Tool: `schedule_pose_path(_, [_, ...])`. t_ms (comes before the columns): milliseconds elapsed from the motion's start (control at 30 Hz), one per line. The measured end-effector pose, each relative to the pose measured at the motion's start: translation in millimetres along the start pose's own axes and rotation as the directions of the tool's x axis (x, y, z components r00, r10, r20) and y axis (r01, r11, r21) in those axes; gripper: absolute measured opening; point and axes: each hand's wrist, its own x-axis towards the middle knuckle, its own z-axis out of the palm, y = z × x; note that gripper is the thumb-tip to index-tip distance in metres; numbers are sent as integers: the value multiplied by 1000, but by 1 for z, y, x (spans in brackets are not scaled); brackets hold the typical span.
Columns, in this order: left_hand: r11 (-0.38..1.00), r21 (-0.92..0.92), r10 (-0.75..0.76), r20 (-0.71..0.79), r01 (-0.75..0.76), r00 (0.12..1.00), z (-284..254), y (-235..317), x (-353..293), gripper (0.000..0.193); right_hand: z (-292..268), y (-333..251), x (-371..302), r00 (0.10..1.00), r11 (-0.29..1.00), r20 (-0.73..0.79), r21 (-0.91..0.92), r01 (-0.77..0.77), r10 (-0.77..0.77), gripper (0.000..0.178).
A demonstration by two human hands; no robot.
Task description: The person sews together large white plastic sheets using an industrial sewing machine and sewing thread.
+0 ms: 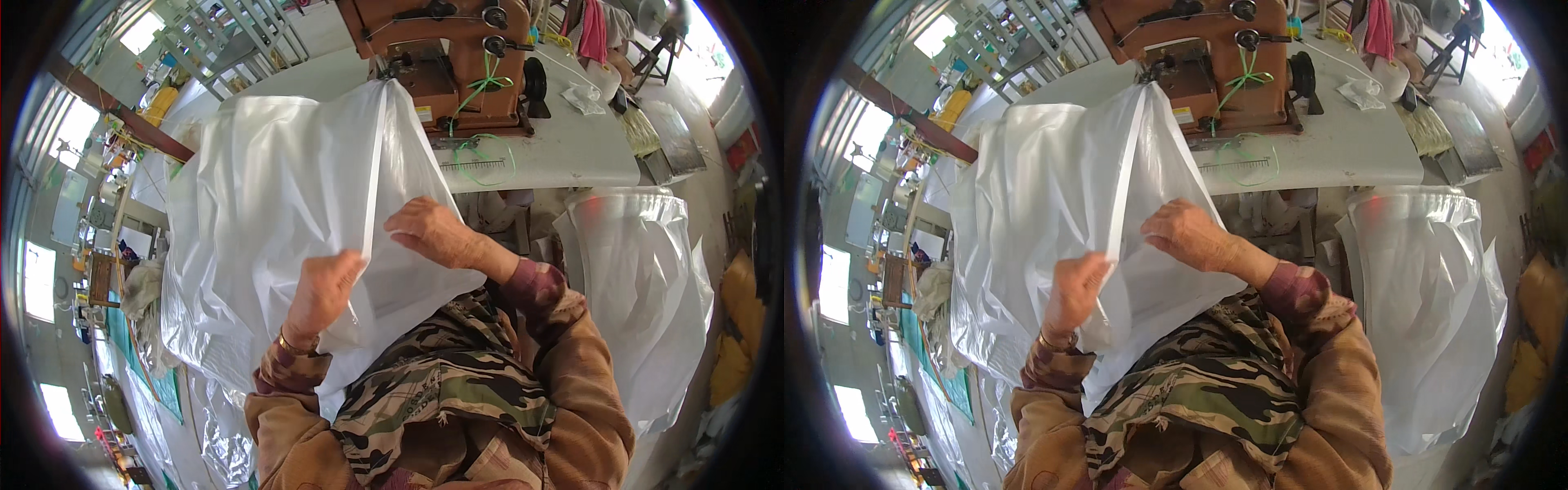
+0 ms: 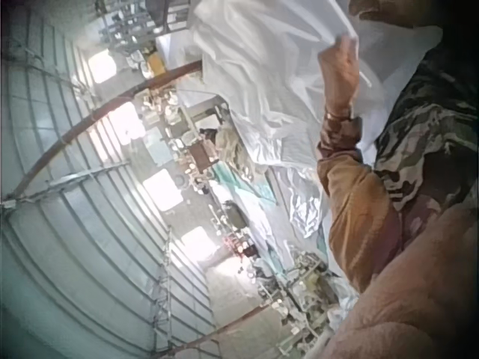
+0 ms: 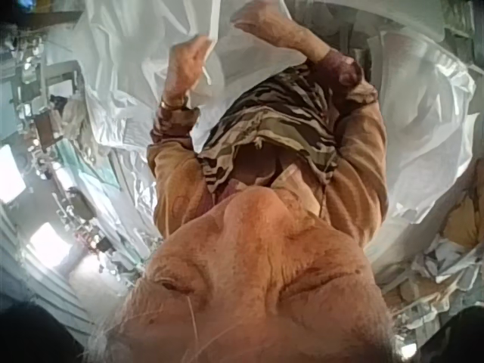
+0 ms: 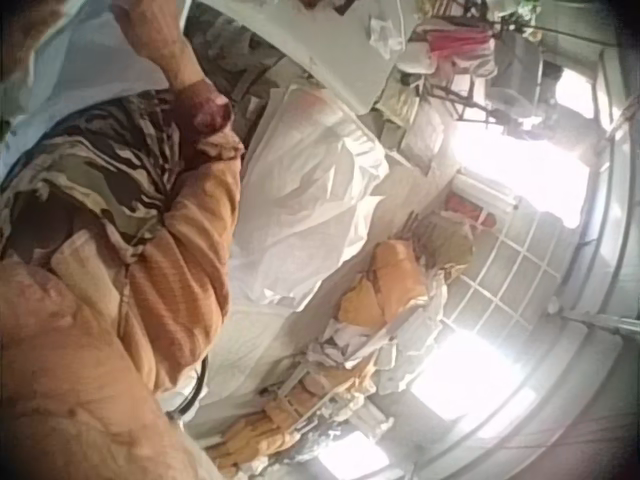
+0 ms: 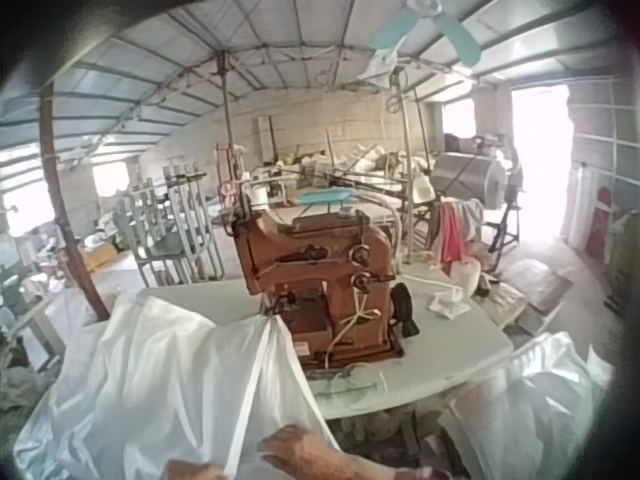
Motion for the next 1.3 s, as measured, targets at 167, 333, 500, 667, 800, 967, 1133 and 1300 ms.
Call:
schedule_pose_path(167, [952, 145, 247, 150, -269, 957, 34, -1, 9, 9, -32, 5, 17, 983, 988, -183, -148, -40, 12, 41])
schedule_pose_path(333, [946, -21, 321, 217, -324, 922, 10, -2, 28, 16, -27, -1, 16, 980, 969, -133, -218, 117, -148, 31])
schedule_pose_path(500, [976, -217, -68, -141, 36, 988, 22, -9, 63, 26, -1, -26, 3, 981, 957, -129, -271, 105, -144, 22])
schedule_pose_path(667, [994, 30, -102, -42, 104, 994, 39, -24, 97, 31, 15, -41, -1, 963, 942, -132, -274, 193, -235, 22])
schedule_pose_path(800, [995, -86, -56, -45, 52, 997, 46, -29, 101, 30, 4, -34, -19, 932, 996, -363, -84, -39, 6, 29])
schedule_pose_path(967, [980, -175, -96, -19, 91, 995, 59, -34, 103, 27, 0, -24, -37, 844, 935, -497, -157, -317, 203, 25])
schedule_pose_path(1133, [971, -214, -116, -44, 104, 992, 68, -40, 100, 28, 19, -24, -44, 821, 829, -389, -207, -520, 418, 22])
schedule_pose_path(1300, [961, -232, -172, -67, 153, 983, 73, -42, 95, 28, 23, -22, -41, 771, 804, -398, -123, -582, 497, 19])
